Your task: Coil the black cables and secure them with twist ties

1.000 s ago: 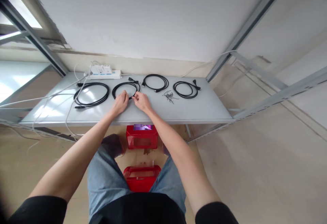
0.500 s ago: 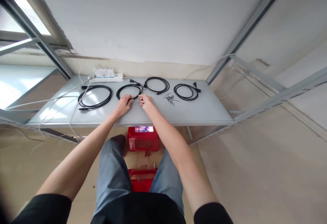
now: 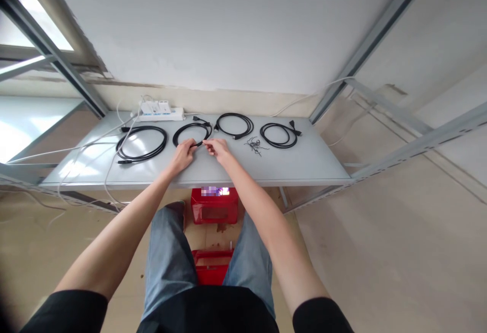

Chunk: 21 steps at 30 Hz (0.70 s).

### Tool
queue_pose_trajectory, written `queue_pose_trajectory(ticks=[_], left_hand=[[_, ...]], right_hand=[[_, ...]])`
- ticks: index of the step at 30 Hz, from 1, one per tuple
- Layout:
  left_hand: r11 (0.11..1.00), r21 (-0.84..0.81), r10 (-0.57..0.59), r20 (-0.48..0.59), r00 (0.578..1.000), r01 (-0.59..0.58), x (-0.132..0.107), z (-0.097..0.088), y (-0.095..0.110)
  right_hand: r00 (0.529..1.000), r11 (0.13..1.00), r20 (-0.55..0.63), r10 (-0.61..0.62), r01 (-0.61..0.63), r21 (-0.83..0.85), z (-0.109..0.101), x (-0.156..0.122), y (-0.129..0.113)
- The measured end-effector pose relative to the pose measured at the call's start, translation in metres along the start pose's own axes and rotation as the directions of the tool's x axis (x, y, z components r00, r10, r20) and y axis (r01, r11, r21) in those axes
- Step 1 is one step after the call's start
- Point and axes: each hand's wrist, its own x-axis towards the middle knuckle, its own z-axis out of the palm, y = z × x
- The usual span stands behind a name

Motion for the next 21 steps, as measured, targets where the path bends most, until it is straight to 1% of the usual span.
queue_pose_trajectory(ticks=[3,5,9,13,16,18,21], left_hand=[[1.0,0.016,-0.009,0.006,1.0,0.009,0.001,0.001,-0.001],[1.0,0.019,-0.012,0.007,1.0,0.012,0.001,0.001,-0.002],[1.0,0.027,-0.005,0.01,1.0,0.005,0.0,0.002,-0.002],[0.999,0.052,-0.009,0.025,1.0,0.008,0.001,0.001,-0.001],[0.998,0.061,-0.03,0.045,0.999,0.027,0.001,0.0,0.0],[0.997,0.073,-0.043,0.055,0.998,0.039,0.001,0.0,0.001],[0.994,0.095,-0.051,0.059,0.997,0.045,0.002,0.0,0.0]], right_hand=[[0.987,0.994,0.161,-0.026,0.042,-0.096,-0.014,0.007,-0.002],[0.976,0.986,0.21,-0.052,0.084,-0.147,-0.018,0.012,-0.003],[0.963,0.953,0.228,-0.145,0.198,-0.229,-0.02,0.017,0.001],[0.938,0.922,0.267,-0.22,0.29,-0.256,-0.022,0.018,0.008],[0.934,0.917,0.276,-0.226,0.3,-0.262,-0.025,0.019,0.01],[0.935,0.92,0.288,-0.209,0.288,-0.267,-0.025,0.018,0.009],[0.927,0.918,0.335,-0.17,0.272,-0.288,-0.024,0.017,0.003]])
